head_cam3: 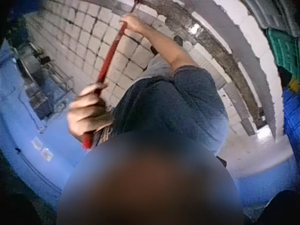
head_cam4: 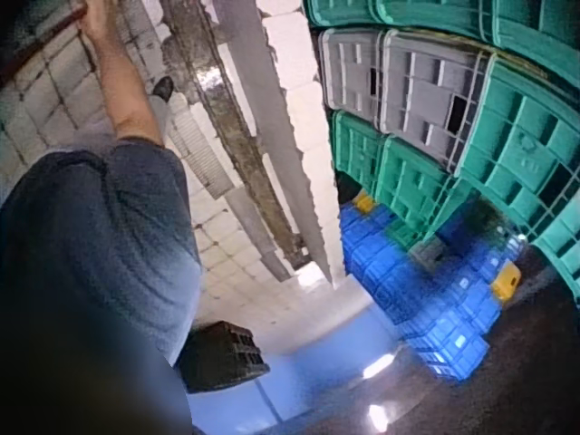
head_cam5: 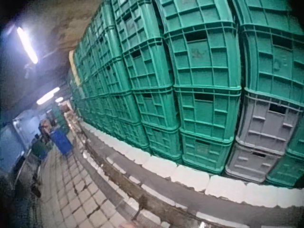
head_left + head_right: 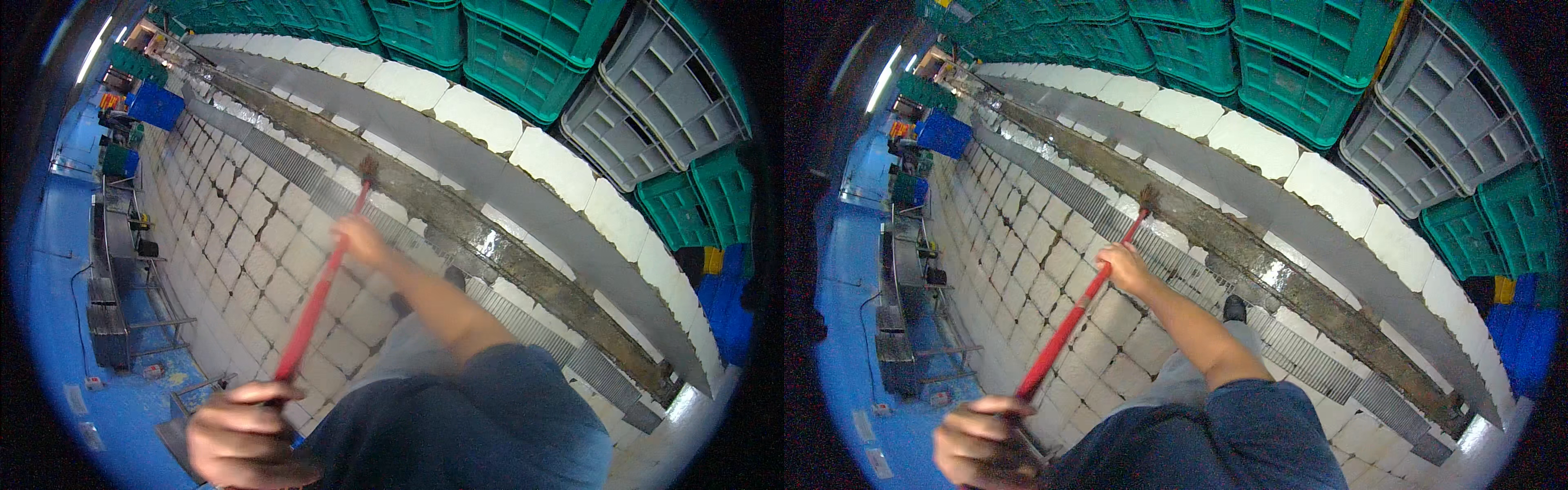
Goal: The person sweeps a tiled floor with a red-handled broom, moving debris toward a drain. They briefly lift a dark mat to sweep underneath, then continue sweeping along the floor and near stacked crates.
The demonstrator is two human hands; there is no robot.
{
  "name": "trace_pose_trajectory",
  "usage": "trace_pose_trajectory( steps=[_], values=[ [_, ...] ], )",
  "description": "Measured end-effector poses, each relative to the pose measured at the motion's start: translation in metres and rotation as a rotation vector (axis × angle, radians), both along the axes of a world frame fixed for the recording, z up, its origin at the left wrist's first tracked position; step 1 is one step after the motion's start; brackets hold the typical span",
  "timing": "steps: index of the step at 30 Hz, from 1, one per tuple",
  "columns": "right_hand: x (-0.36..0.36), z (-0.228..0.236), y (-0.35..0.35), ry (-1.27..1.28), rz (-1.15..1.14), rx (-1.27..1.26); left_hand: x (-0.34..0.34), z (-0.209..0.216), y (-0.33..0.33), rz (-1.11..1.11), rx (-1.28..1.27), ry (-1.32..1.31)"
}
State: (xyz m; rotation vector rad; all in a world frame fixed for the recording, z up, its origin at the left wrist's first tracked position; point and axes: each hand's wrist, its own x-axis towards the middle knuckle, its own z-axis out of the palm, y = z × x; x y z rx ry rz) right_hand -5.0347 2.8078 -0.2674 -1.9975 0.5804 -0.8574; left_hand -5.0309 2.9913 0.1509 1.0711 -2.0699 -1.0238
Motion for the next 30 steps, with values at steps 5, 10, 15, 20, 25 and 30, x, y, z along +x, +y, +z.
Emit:
trace_pose_trajectory(
  steps=[5, 10, 15, 20, 25, 30],
  values=[
    [0.044, 0.06, 0.037, 0.031, 0.087, -0.143, 0.122, 0.058, 0.093, 0.319, -0.503, 0.597],
    [0.039, 0.047, 0.098, 0.189, 0.22, -0.152, 0.214, 0.036, 0.094, 0.625, -0.449, 0.787],
    [0.092, -0.038, 0.09, 0.346, -0.125, 0.001, 0.229, -0.068, 0.064, 0.9, -0.34, 0.788],
    [0.173, -0.052, 0.066, 0.086, -0.167, 0.038, 0.256, -0.055, 0.092, 0.416, -0.182, 0.425],
    [0.194, 0.012, 0.094, 0.295, 0.009, -0.146, 0.358, -0.004, 0.129, 0.313, -0.426, 0.507],
    [0.187, 0.033, 0.12, 0.332, 0.058, -0.085, 0.426, -0.035, 0.14, 0.707, -0.476, 0.771]
  ],
)
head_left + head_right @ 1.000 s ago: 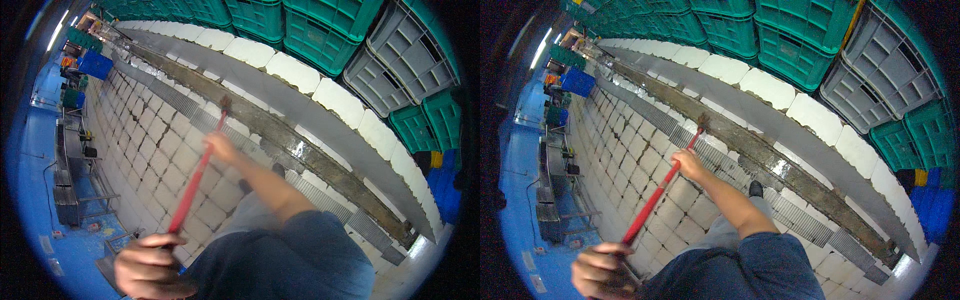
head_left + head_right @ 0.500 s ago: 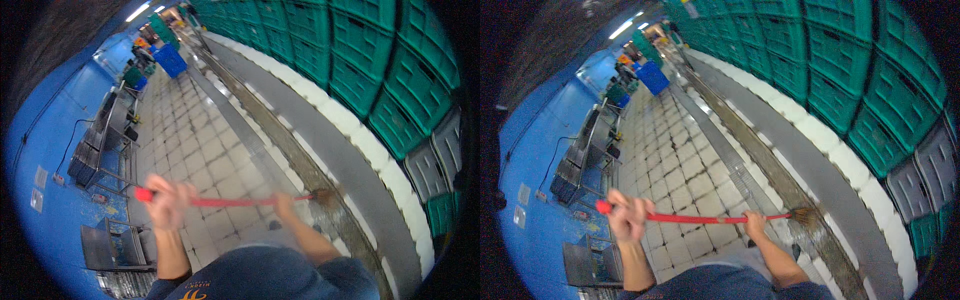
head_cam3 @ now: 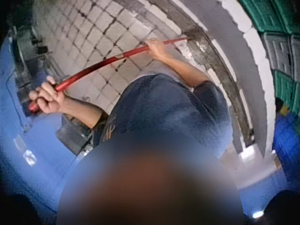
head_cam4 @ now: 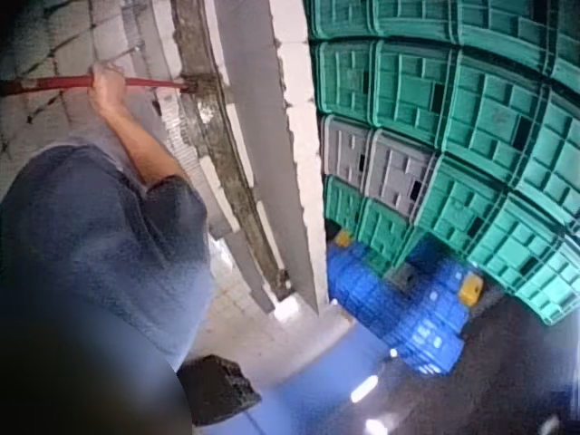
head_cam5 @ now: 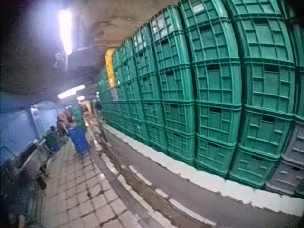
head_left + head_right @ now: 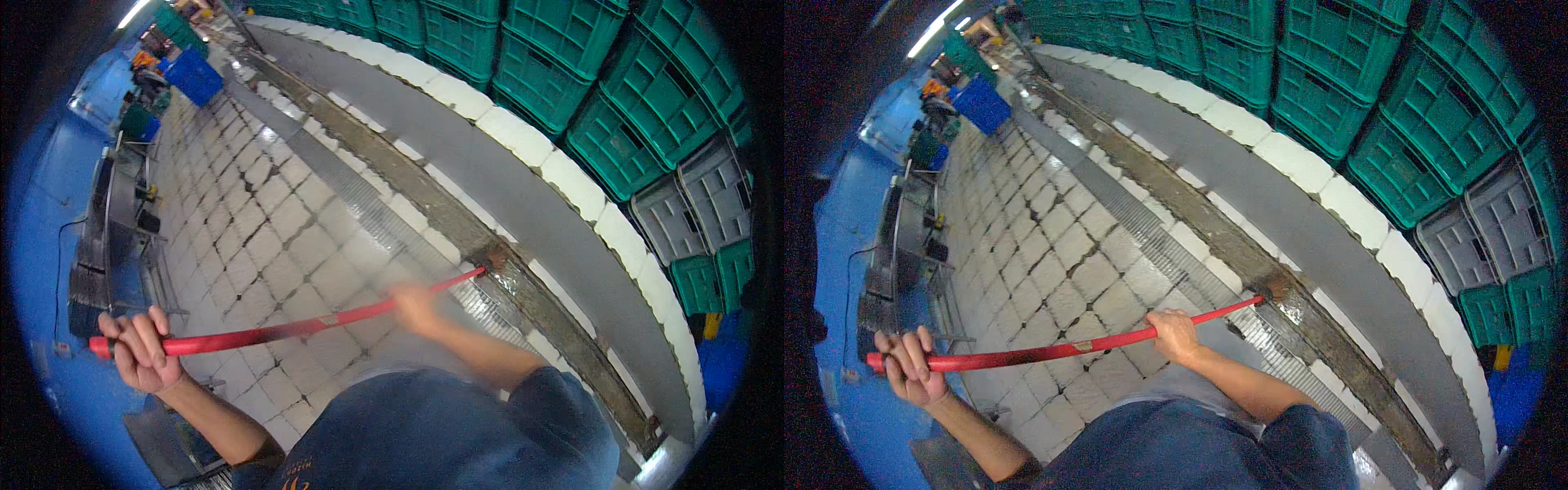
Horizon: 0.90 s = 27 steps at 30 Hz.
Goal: The person sweeps a tiled floor with a red-handled broom, moving debris toward a drain. They briefly lift a dark mat to sweep underneath, then continue sweeping along the floor and near stacked crates.
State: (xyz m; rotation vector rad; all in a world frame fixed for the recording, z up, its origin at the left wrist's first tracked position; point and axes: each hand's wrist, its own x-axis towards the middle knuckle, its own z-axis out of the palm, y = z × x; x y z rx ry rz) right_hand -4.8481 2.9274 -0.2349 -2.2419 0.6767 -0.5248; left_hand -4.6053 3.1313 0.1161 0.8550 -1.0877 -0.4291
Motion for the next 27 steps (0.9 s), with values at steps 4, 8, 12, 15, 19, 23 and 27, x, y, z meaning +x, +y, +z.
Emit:
trace_pose_trajectory(
  steps=[4, 8, 12, 15, 19, 23, 27],
  values=[
    [0.02, -0.033, -0.019, 0.13, -0.131, 0.155, 0.01, -0.042, -0.043, 0.07, 0.275, 0.133],
    [0.091, -0.082, -0.064, -0.015, -0.088, 0.144, 0.018, -0.049, -0.086, -0.109, 0.337, -0.182],
    [0.168, -0.094, -0.14, -0.142, 0.085, 0.166, 0.073, -0.013, -0.122, -0.475, 0.501, -0.834],
    [0.197, -0.067, -0.158, -0.137, 0.13, 0.102, 0.124, 0.029, -0.146, -0.706, 0.293, -0.798],
    [0.243, -0.023, -0.157, -0.123, 0.097, 0.111, 0.206, 0.059, -0.196, -0.885, -0.037, -0.634],
    [0.284, -0.019, -0.16, -0.053, 0.0, 0.128, 0.248, 0.022, -0.205, 0.23, -0.034, -0.273],
    [0.346, -0.048, -0.201, -0.082, 0.077, 0.139, 0.286, -0.016, -0.213, -0.036, 0.069, -0.143]
  ],
)
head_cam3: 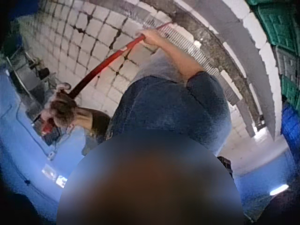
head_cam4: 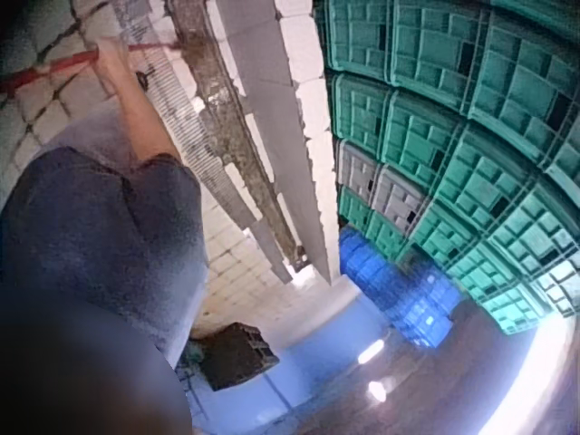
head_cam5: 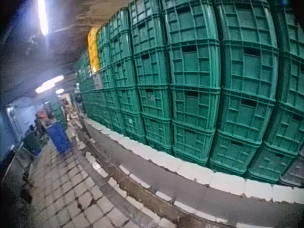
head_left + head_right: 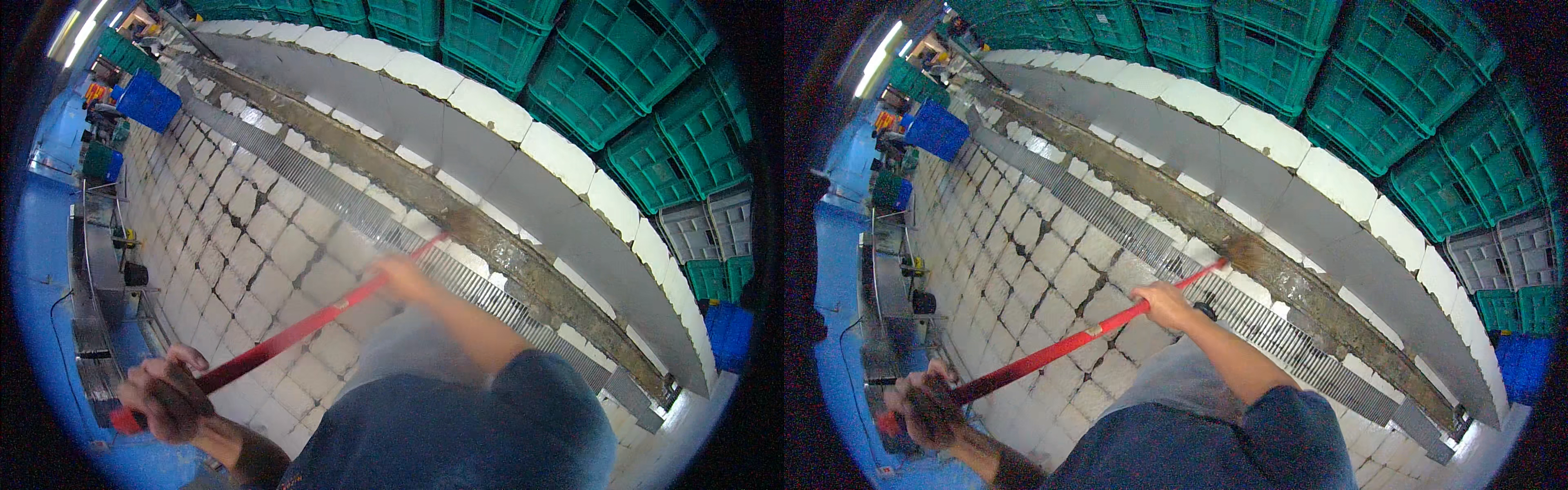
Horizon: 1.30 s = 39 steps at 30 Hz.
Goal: The person sweeps a tiled floor with a red-handled broom, moving debris toward a drain. They briefly lift a dark mat to sweep underneath, then continue sweeping along the floor and near stacked crates.
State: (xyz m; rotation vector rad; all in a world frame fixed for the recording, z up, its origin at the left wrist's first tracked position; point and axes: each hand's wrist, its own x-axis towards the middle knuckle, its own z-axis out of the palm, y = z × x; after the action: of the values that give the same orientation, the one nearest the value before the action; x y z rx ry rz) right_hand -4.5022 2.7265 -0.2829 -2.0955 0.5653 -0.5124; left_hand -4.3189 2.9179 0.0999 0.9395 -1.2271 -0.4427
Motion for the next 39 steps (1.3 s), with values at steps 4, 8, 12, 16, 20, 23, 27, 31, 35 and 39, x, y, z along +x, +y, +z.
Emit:
trace_pose_trajectory(
  steps=[4, 8, 12, 16, 20, 23, 27, 31, 35, 39],
  values=[
    [0.09, -0.01, -0.04, -0.075, -0.018, -0.068, 0.051, 0.015, -0.016, -0.606, 0.179, -0.565],
    [0.15, 0.024, -0.039, -0.123, -0.072, -0.089, 0.107, 0.043, 0.008, -0.459, 0.065, -0.508],
    [0.171, 0.055, -0.006, 0.025, -0.013, -0.122, 0.191, 0.047, 0.042, -0.282, -0.238, -0.243],
    [0.171, 0.049, 0.009, 0.121, -0.071, -0.066, 0.246, 0.0, 0.027, 0.33, -0.201, 0.259],
    [0.194, 0.016, -0.017, 0.261, -0.078, 0.02, 0.266, -0.017, -0.032, -0.07, 0.114, 0.055],
    [0.251, -0.005, -0.057, -0.037, -0.137, 0.023, 0.271, 0.003, -0.077, -0.314, 0.049, -0.298],
    [0.323, -0.004, -0.118, -0.161, -0.238, 0.028, 0.3, 0.042, -0.131, -0.579, 0.12, -0.556],
    [0.382, 0.049, -0.135, -0.175, -0.298, -0.151, 0.371, 0.091, -0.17, -0.435, 0.006, -0.416],
    [0.409, 0.091, -0.137, -0.128, -0.13, 0.0, 0.436, 0.116, -0.205, -0.19, 0.028, -0.269],
    [0.434, 0.094, -0.165, -0.174, -0.162, 0.046, 0.442, 0.121, -0.219, -0.18, 0.092, -0.402]
  ],
)
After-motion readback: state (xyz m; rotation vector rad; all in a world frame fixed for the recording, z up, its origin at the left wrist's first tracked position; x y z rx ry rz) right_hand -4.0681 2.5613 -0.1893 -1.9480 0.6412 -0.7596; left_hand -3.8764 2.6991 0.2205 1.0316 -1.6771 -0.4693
